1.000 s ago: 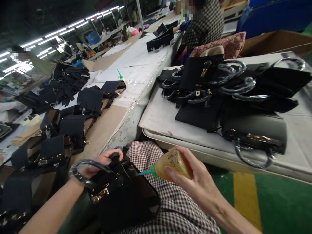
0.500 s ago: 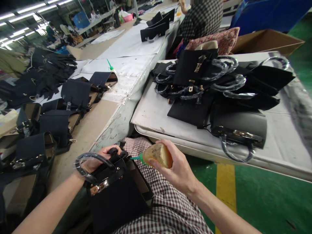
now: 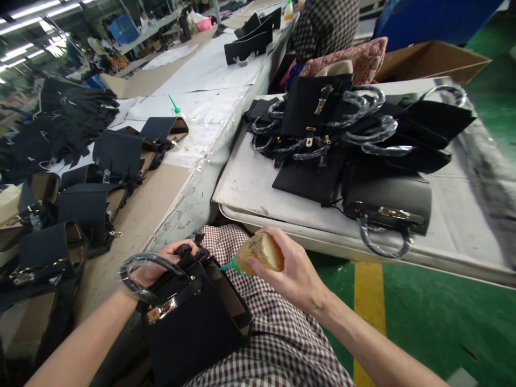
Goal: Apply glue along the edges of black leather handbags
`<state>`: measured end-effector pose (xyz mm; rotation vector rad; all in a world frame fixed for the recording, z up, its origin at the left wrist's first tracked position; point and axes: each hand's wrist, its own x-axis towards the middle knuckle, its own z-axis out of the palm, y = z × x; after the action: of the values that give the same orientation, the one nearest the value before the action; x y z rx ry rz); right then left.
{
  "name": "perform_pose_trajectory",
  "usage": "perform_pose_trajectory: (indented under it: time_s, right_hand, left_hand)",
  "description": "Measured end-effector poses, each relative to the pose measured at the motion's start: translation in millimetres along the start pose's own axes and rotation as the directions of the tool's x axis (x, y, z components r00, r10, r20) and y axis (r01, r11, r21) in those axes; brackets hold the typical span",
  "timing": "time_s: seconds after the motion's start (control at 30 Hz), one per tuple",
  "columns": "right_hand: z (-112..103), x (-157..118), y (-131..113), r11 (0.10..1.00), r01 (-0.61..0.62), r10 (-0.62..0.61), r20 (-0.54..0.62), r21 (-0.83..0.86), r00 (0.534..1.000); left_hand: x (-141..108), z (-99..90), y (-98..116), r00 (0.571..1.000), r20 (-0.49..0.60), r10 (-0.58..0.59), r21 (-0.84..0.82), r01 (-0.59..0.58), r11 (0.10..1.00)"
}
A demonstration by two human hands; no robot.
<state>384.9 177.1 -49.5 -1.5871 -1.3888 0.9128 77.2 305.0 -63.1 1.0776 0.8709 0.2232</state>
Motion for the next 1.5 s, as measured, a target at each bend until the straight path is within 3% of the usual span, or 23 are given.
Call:
perform_pose_trajectory:
  time_s: [0.17,0.67,1.07,1.23,1.4,1.5]
  right_hand:
    - [-6.5,-7.9,3.5,0.996,-0.057,0.058,-0.004,0.068,0.998]
    - [-5.8,-7.0,3.8,0.996,0.015,-0.007,0.097,-0.089,0.995]
    - [1.5,-7.6,11.7,0.996,0.053,-0.045,-0.11,0.071,0.993]
    - [2.7,-6.8,7.4,0.988,0.155,-0.157,-0.091,-0.024,0.983]
    - [9.2,-11.6,4.4,0.935,0.316,-0.333,-0.092,-0.16,0.939]
    - [9.4,-16.1,3.5,0.913,0.351,-0.373,-0.075,-0.206,0.925]
  left_hand:
    - [-1.5,1.0,-1.8,1.0,0.002,-0.02,-0.009,0.02,1.0]
    - [-0.8,4.4,-1.7,0.999,0.022,-0.031,-0.019,0.032,0.999]
    - [-0.9,6.5,0.0,1.0,0.017,-0.018,-0.006,0.018,1.0]
    - [-0.3,6.1,-0.8,1.0,0.026,-0.003,0.0,0.003,1.0]
    - [-1.6,6.3,-1.5,0.999,0.032,-0.002,0.0,0.002,1.0]
    - [-2.6,7.0,-1.2,0.999,0.031,0.004,-0.003,-0.004,1.0]
